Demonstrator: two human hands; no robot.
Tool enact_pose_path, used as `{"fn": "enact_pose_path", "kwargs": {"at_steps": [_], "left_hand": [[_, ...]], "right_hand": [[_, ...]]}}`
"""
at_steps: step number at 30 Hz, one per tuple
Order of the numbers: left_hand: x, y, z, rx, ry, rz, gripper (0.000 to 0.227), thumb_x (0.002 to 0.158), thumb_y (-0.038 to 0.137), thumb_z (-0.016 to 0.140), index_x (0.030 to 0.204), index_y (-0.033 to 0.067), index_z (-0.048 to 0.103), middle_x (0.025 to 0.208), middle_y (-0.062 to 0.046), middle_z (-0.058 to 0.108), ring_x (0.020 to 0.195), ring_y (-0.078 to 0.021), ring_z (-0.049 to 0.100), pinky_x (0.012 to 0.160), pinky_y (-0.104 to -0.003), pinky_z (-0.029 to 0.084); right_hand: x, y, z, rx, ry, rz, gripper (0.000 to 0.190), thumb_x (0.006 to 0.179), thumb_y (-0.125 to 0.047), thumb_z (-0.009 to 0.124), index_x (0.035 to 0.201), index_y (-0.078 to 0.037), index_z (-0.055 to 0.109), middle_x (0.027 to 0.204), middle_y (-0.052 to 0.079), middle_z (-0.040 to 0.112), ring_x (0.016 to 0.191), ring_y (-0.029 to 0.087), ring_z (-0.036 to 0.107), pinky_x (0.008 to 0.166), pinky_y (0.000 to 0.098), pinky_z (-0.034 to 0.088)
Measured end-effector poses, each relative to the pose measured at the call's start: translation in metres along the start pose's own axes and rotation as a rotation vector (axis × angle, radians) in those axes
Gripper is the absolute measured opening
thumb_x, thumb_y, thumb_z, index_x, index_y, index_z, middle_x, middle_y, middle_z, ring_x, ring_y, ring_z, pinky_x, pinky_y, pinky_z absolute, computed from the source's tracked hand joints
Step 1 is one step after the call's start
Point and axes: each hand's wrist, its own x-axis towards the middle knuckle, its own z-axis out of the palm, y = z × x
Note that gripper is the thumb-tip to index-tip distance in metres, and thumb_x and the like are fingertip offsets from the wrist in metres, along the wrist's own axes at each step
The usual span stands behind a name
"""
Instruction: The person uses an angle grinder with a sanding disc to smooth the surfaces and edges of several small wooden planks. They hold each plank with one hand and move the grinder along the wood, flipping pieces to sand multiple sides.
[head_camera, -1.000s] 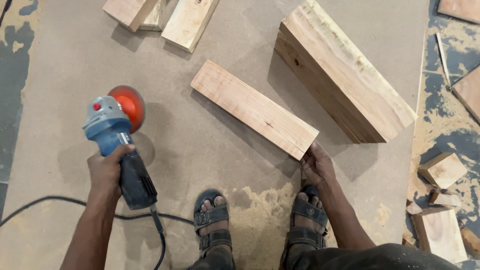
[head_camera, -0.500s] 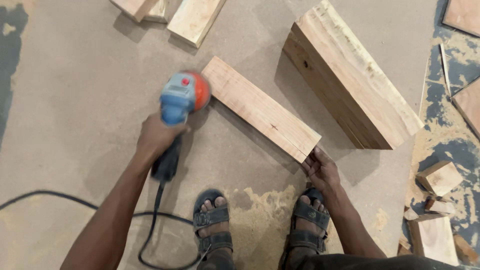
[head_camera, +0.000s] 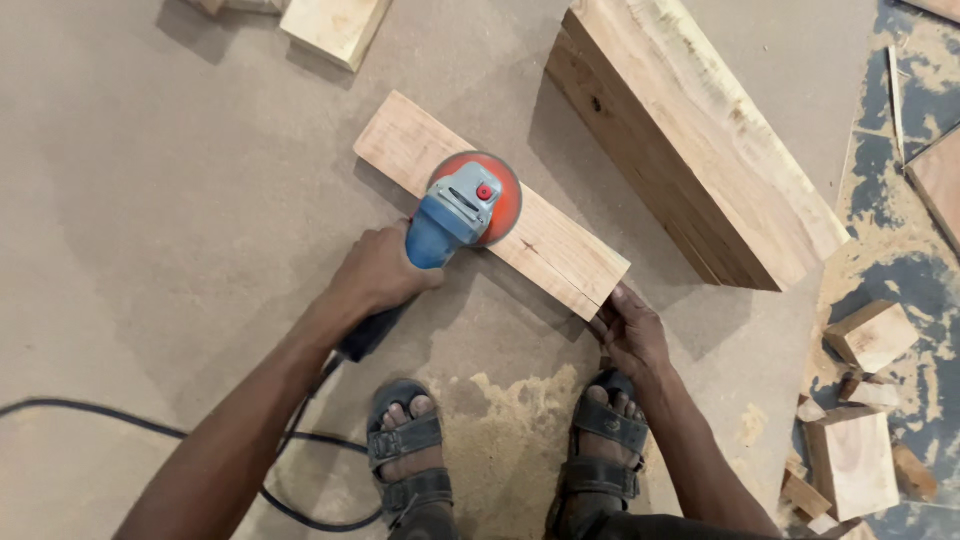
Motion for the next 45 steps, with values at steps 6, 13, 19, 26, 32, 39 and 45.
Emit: {"fn": "enact_pose_path", "kwargs": {"at_steps": [6,13,19,26,32,39,45], "left_hand": [[0.009,-0.045,-0.035,-0.184,0.172,-0.214,0.041,0.069,0.038,0.080,0.089,0.0021,0.075,0.081,-0.016,0.076,0.075,-0.0283,0.075,0.072,-0.043,0.058],[-0.070,-0.084,-0.102,-0.448,0.500,-0.194,0.027,0.082,0.022,0.080,0.095,-0.0003,0.072,0.082,-0.009,0.070,0.066,-0.0176,0.067,0.057,-0.035,0.052],[-0.152,-0.062,-0.143,-0.753,0.561,-0.151,0.032,0.084,0.013,0.079,0.107,-0.0051,0.066,0.087,-0.010,0.069,0.065,-0.0191,0.066,0.056,-0.035,0.055],[-0.220,-0.003,-0.178,-0.656,0.620,0.016,0.040,0.087,0.014,0.073,0.119,-0.0065,0.062,0.088,-0.016,0.070,0.069,-0.0237,0.072,0.061,-0.037,0.060],[-0.252,0.033,-0.193,-0.644,0.563,0.082,0.042,0.087,0.018,0.072,0.120,-0.0064,0.060,0.086,-0.015,0.070,0.066,-0.0236,0.073,0.059,-0.036,0.061],[-0.274,0.045,-0.208,-0.746,0.531,0.127,0.043,0.081,0.019,0.075,0.113,-0.0057,0.061,0.082,-0.013,0.069,0.063,-0.0201,0.070,0.055,-0.034,0.059],[-0.275,0.070,-0.229,-0.670,0.579,0.116,0.042,0.076,0.019,0.077,0.107,-0.0053,0.064,0.081,-0.012,0.068,0.059,-0.0188,0.067,0.052,-0.033,0.057]], "right_hand": [[-0.010,-0.004,0.019,-0.229,0.065,-0.174,0.063,0.095,-0.014,0.065,0.155,-0.004,0.048,0.110,0.015,0.068,0.089,0.023,0.063,0.072,0.0364,0.054],[-0.086,-0.095,0.079,-0.607,-0.157,-0.562,0.087,0.080,-0.009,0.078,0.159,-0.006,0.043,0.075,0.010,0.054,0.061,0.013,0.062,0.052,0.0313,0.062],[-0.191,-0.172,0.142,-0.589,-0.227,-0.434,0.051,0.093,-0.013,0.071,0.141,0.001,0.060,0.074,0.015,0.068,0.055,0.019,0.069,0.047,0.0292,0.060],[-0.225,-0.172,0.201,-0.386,-0.390,-0.390,0.043,0.096,-0.015,0.058,0.137,0.001,0.059,0.080,0.018,0.074,0.066,0.026,0.077,0.055,0.0308,0.063],[-0.201,-0.146,0.228,-0.898,-0.439,-0.744,0.057,0.084,-0.008,0.078,0.136,-0.002,0.055,0.108,0.016,0.070,0.099,0.025,0.073,0.086,0.0359,0.065],[-0.170,-0.123,0.233,-0.966,-0.357,-0.980,0.051,0.081,-0.020,0.087,0.119,-0.002,0.059,0.118,0.010,0.070,0.111,0.020,0.071,0.092,0.0342,0.063],[-0.165,-0.145,0.209,-0.818,-0.290,-0.982,0.061,0.080,-0.017,0.084,0.129,-0.002,0.051,0.124,0.013,0.066,0.117,0.025,0.068,0.098,0.0377,0.058]]}}
